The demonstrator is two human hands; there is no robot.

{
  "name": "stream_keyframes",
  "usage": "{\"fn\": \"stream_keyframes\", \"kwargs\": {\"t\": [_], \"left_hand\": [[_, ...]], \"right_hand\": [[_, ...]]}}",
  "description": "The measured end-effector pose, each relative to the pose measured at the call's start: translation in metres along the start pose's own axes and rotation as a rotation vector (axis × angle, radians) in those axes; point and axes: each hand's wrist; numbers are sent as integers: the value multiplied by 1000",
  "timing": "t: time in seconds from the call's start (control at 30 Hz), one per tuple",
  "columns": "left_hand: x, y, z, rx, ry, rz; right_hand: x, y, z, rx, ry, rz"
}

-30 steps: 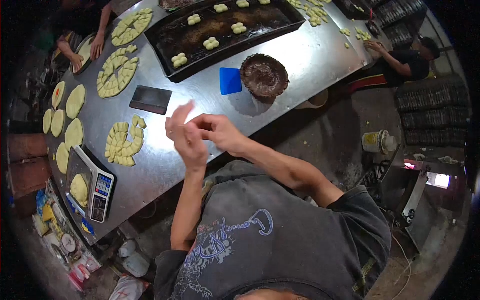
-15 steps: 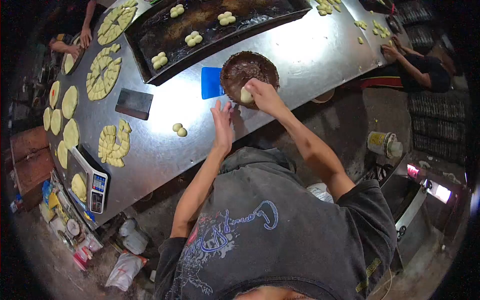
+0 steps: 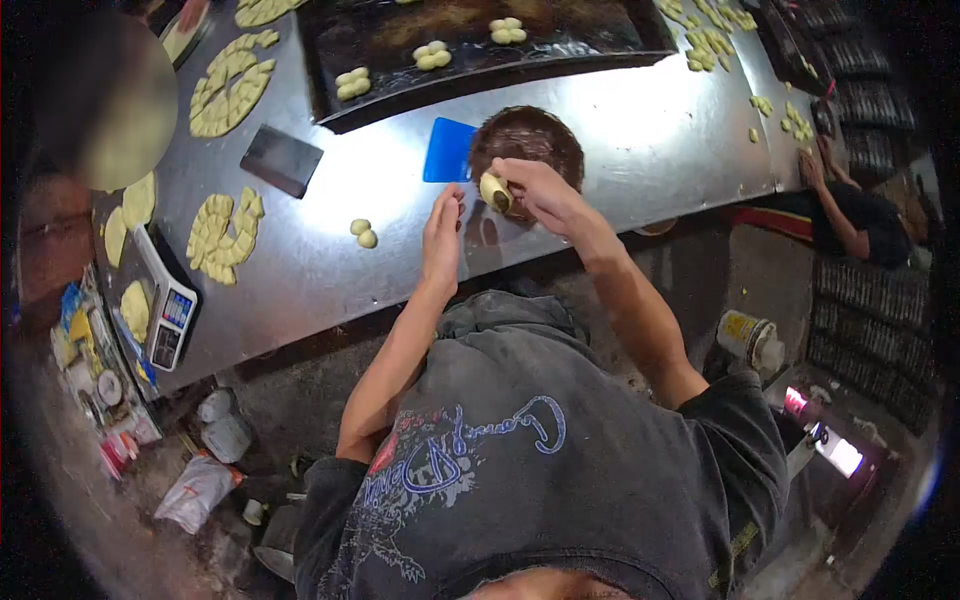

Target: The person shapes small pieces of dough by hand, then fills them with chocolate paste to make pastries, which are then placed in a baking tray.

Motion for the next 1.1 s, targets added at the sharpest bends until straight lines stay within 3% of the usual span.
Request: {"fn": "stream_keyframes", "kwargs": {"t": [0.1, 0.33, 0.57, 0.67, 0.83, 0.93, 1.07, 1.1], "left_hand": [[-30, 38, 28, 111, -132, 176], [-121, 64, 98, 226, 171, 230], [-183, 83, 138, 264, 164, 589], [-200, 101, 149, 318, 107, 574], [-197, 116, 160, 309, -44, 338], [-189, 118, 157, 337, -33, 126], [-179, 113, 145, 416, -62, -156], [-177, 114, 141, 459, -79, -278]], "right_hand": [[53, -2, 3, -97, -148, -151], [176, 45, -36, -177, -196, -75], [255, 66, -52, -178, -331, -347], [290, 60, -36, -281, -238, -146], [297, 73, -34, -556, 9, 287], [289, 55, -17, -379, -9, 329], [254, 43, -6, -171, -167, 88], [251, 40, -4, -227, -140, 152]]}}
Point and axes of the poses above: each hand's wrist, its own z-axis away from the middle knuckle, its own x-axis out of the palm, y = z × x, and after that the axes turned 9 degrees about -y, right-handed
